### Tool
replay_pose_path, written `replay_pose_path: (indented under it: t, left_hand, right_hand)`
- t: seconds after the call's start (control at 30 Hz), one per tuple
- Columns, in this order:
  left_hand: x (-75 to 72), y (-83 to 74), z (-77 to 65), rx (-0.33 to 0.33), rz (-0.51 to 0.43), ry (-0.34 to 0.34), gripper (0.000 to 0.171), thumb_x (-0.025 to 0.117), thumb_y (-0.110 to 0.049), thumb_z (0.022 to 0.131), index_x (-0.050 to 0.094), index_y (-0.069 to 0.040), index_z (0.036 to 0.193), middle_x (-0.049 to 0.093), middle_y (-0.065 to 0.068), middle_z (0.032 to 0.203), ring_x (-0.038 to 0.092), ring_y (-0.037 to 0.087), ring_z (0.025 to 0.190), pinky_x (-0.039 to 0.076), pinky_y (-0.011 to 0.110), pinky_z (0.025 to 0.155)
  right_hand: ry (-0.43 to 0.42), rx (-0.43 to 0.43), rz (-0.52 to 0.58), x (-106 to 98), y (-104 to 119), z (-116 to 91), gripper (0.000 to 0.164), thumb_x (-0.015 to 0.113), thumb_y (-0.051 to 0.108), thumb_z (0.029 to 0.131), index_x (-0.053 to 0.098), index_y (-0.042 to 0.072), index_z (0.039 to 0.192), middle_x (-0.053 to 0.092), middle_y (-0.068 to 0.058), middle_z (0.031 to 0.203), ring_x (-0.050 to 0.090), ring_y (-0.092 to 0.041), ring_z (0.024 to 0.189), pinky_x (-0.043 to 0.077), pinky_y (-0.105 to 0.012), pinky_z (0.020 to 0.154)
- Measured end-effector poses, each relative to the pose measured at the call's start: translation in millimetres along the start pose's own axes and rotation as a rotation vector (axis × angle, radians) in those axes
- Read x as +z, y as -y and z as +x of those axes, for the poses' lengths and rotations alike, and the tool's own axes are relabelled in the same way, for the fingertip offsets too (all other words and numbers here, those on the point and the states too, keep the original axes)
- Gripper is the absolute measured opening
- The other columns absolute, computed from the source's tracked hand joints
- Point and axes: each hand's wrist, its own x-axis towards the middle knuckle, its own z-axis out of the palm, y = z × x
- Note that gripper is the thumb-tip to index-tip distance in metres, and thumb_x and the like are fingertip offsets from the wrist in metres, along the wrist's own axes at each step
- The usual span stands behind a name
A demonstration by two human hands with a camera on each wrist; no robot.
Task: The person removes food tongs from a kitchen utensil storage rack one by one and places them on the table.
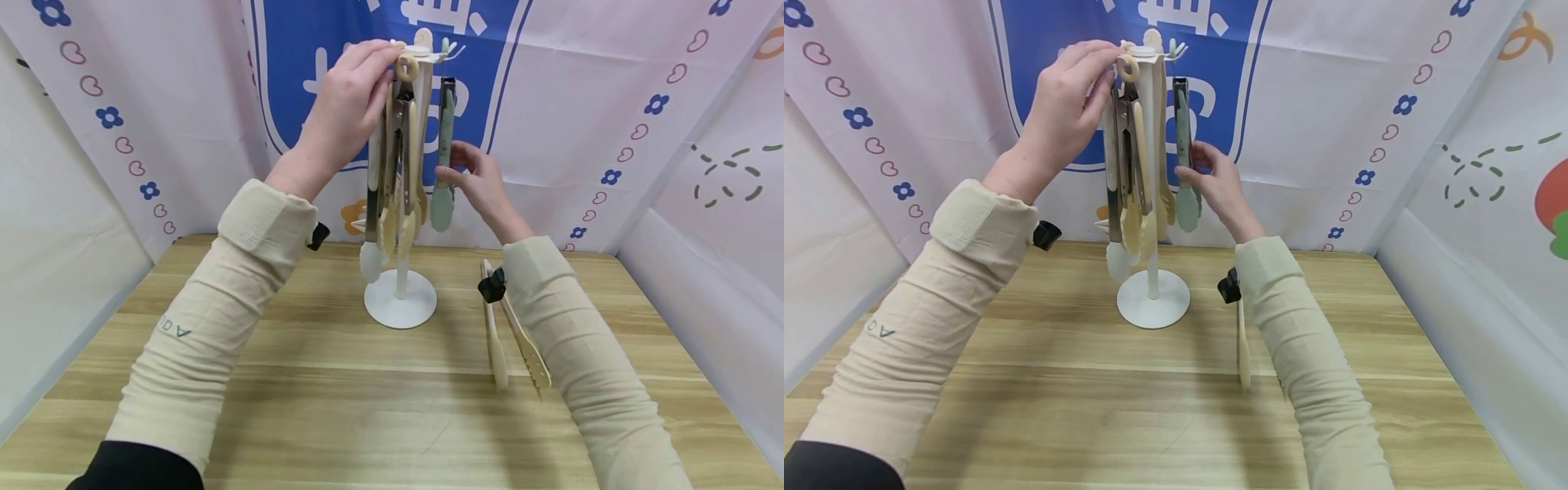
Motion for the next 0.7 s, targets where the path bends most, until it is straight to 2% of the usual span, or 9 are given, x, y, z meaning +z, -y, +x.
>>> replay_pose_path:
  t: [0.7]
  left_hand:
    - [0.5, 0.2, -0.7, 0.007, -0.009, -0.007, 0.035, 0.037, -0.015, 0.098, 0.05, -0.001, 0.127, 0.049, 0.009, 0.13, 0.041, 0.015, 0.123, 0.012, 0.017, 0.108]
  right_hand:
    - [-0.016, 0.033, -0.006, -6.6, 2.0, 0.7, 0.04, 0.06, 0.013, 0.087, 0.051, 0.002, 0.124, 0.057, -0.008, 0.103, 0.05, -0.017, 0.099, 0.034, -0.035, 0.096]
